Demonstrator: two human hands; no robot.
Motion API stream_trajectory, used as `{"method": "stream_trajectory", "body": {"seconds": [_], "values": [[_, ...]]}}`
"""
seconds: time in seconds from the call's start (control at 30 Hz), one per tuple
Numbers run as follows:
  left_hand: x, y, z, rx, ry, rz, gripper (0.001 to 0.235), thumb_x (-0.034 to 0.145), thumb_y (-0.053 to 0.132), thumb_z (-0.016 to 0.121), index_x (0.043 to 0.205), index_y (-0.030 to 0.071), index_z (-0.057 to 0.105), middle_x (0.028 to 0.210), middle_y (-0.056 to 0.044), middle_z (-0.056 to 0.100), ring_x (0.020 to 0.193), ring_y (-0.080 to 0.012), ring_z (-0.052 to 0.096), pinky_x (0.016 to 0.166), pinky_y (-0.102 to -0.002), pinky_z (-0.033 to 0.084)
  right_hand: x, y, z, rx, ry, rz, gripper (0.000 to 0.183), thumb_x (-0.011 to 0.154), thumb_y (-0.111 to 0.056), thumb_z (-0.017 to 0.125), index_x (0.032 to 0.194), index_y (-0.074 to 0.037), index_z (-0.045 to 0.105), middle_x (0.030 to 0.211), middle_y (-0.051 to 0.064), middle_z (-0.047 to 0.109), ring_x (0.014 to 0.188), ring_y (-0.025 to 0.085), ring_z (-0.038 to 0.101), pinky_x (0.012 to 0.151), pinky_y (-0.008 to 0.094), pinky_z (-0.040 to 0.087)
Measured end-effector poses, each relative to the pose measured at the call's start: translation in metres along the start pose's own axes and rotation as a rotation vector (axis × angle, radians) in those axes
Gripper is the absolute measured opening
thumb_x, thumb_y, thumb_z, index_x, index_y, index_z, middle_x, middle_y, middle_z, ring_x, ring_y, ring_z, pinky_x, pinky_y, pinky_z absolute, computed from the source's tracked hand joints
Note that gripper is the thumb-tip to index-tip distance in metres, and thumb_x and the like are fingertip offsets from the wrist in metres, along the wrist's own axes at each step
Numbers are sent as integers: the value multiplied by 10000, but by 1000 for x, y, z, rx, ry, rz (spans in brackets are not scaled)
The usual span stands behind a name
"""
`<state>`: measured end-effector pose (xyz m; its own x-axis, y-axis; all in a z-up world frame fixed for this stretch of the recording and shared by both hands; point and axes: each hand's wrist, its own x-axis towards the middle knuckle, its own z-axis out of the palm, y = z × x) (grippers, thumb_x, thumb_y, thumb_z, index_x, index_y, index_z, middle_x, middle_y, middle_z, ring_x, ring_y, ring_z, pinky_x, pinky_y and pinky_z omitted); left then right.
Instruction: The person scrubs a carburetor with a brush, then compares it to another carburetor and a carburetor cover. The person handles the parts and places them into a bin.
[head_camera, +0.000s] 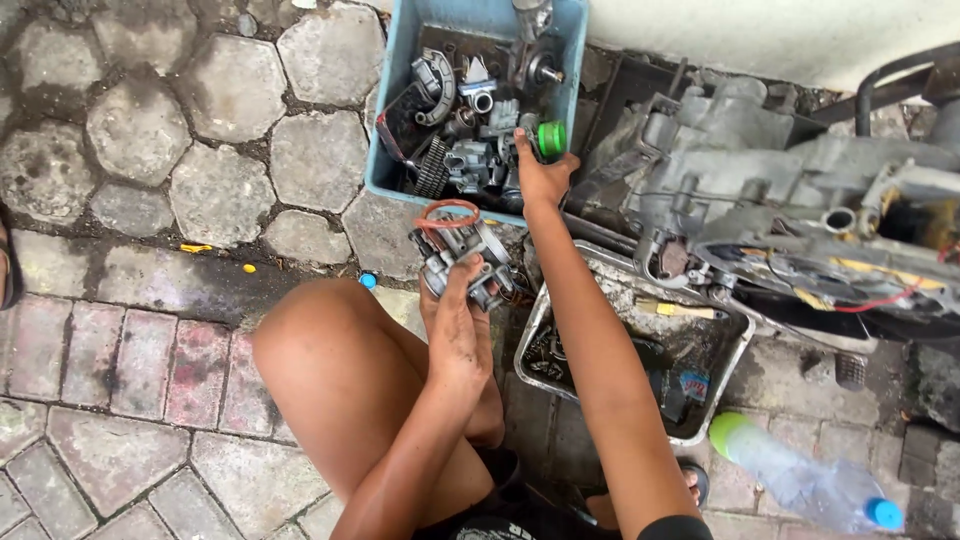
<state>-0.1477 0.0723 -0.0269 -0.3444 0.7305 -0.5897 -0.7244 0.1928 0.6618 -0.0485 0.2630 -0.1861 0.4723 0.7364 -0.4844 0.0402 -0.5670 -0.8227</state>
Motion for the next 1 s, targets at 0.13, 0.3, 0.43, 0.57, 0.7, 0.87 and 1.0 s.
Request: {"method": "stream_trajectory", "body": {"seconds": [0.13, 0.3, 0.43, 0.57, 0.7, 0.87, 1.0], "values": [[-15, 13, 22, -16, 4, -7, 539, 848, 143, 765, 1274, 60, 446, 1072, -137, 589, 913, -239, 621, 768, -333, 617, 34, 11, 34, -36, 94, 95, 1246, 817, -692, 788, 1563, -12, 58, 1404, 325, 490, 1318, 427, 559, 1068, 645, 524], [-16, 7, 24, -100, 50, -56, 408, 826, 81, 782, 1138, 88, 519, 958, -69, 608, 791, -183, 659, 677, -259, 613, 64, 25, 53, 5, 201, 195, 1146, 796, -532, 859, 1542, -166, 68, 1388, 218, 547, 1326, 351, 593, 1095, 484, 528], [-26, 15, 43, -127, 17, -85, 381, 810, 90, 792, 1097, 104, 541, 941, -80, 627, 779, -197, 667, 670, -291, 631, 65, 42, 51, 3, 248, 169, 1010, 813, -494, 847, 1495, -203, 160, 1344, 201, 581, 1281, 352, 624, 1047, 458, 560], [-36, 1, 47, -199, 33, -77, 321, 808, 36, 791, 1041, 107, 582, 887, -95, 654, 736, -205, 687, 653, -293, 630, 34, 44, 21, 161, 148, 47, 999, 751, -429, 924, 1474, -186, 279, 1340, 200, 581, 1269, 338, 616, 980, 425, 586], [-34, -18, 47, -310, -77, -187, 291, 809, 60, 790, 1039, 80, 612, 876, -142, 712, 742, -224, 720, 699, -317, 648, 0, 27, -27, 243, 22, -87, 961, 732, -321, 968, 1468, -115, 386, 1303, 175, 604, 1227, 285, 626, 1054, 421, 500], [-63, 4, 68, -423, -194, -196, 264, 831, 117, 758, 1074, 101, 657, 941, -134, 757, 807, -265, 755, 765, -391, 658, -73, 6, -128, 325, -278, -593, 855, 737, -102, 929, 1419, -20, 421, 1285, 240, 605, 1248, 345, 558, 1118, 496, 412], [-69, 16, 67, -357, -393, -140, 330, 850, 210, 739, 1161, 129, 663, 995, -150, 771, 863, -287, 750, 821, -450, 649, -167, -26, -208, 52, -384, -444, 874, 724, -66, 906, 1448, -53, 418, 1271, 222, 676, 1222, 352, 639, 1097, 497, 475]]}}
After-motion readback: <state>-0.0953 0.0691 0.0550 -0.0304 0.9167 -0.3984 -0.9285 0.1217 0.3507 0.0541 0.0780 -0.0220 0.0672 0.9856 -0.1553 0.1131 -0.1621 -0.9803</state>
